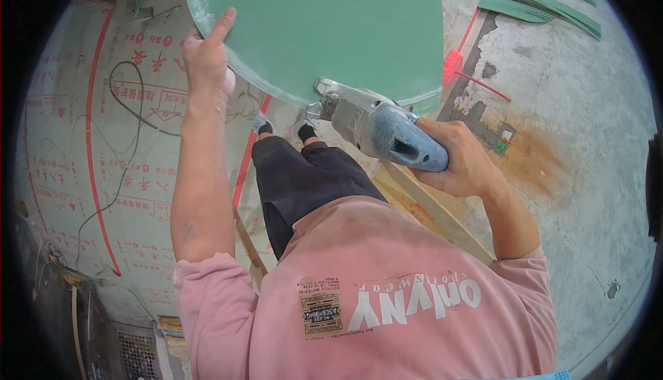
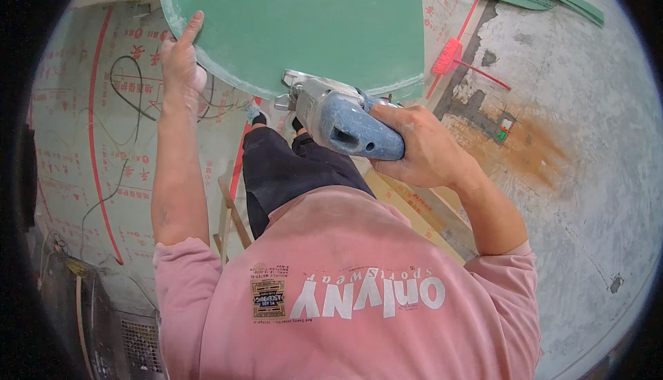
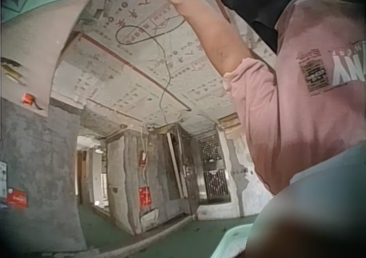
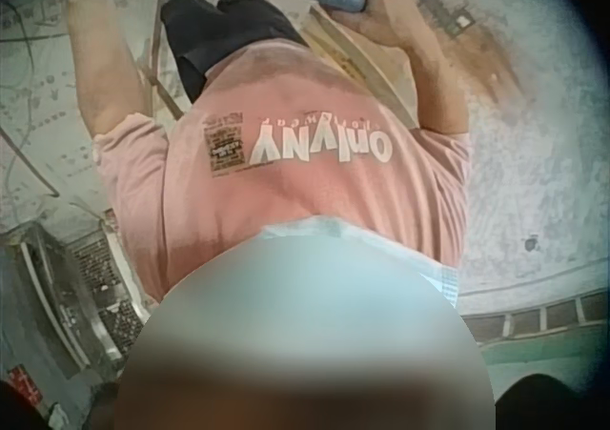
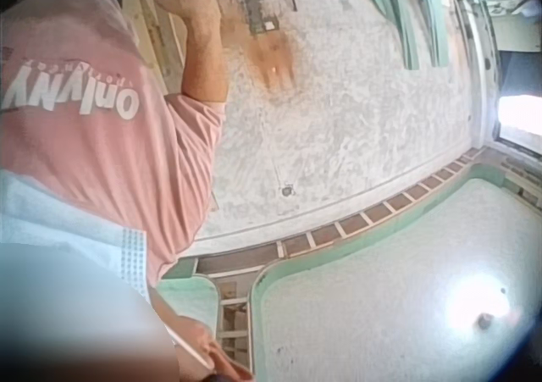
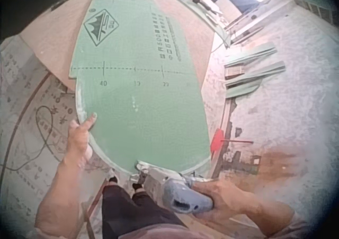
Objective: Cutting a curved shape out of a moisture-resistant green drywall board using an electric jigsaw.
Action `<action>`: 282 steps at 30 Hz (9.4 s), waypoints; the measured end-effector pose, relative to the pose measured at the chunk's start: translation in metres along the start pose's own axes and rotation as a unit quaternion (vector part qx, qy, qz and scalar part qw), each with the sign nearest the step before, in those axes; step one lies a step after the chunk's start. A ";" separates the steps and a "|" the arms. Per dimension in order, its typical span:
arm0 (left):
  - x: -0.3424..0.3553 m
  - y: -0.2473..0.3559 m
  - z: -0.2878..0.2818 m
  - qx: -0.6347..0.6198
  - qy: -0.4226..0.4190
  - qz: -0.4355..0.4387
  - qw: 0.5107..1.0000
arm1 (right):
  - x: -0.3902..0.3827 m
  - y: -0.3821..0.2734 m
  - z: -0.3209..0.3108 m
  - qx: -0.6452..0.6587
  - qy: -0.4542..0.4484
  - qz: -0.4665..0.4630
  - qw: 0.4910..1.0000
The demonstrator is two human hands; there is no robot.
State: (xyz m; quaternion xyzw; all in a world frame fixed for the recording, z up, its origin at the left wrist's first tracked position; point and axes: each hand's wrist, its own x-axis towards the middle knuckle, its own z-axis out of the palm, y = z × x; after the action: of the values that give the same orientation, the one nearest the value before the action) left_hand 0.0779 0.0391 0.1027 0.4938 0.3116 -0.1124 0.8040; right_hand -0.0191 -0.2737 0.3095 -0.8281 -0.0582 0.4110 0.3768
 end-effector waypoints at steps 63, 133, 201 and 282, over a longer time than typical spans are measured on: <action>-0.025 -0.028 0.007 0.105 0.058 0.035 0.992 | -0.011 0.011 0.002 0.006 -0.016 0.022 1.000; -0.050 -0.036 0.028 0.069 -0.004 0.051 0.996 | -0.019 -0.003 0.013 0.046 0.034 0.033 0.998; -0.070 -0.032 0.025 0.266 -0.077 0.049 0.960 | -0.026 -0.015 0.018 0.073 0.077 0.034 0.994; -0.009 0.005 0.002 0.347 -0.094 0.038 0.932 | -0.032 -0.019 0.033 0.096 0.088 0.058 0.990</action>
State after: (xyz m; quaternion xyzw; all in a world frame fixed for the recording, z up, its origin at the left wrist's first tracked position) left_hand 0.0742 0.0385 0.1121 0.7408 0.1569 -0.2288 0.6117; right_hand -0.0597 -0.2546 0.3301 -0.8230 0.0634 0.3614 0.4336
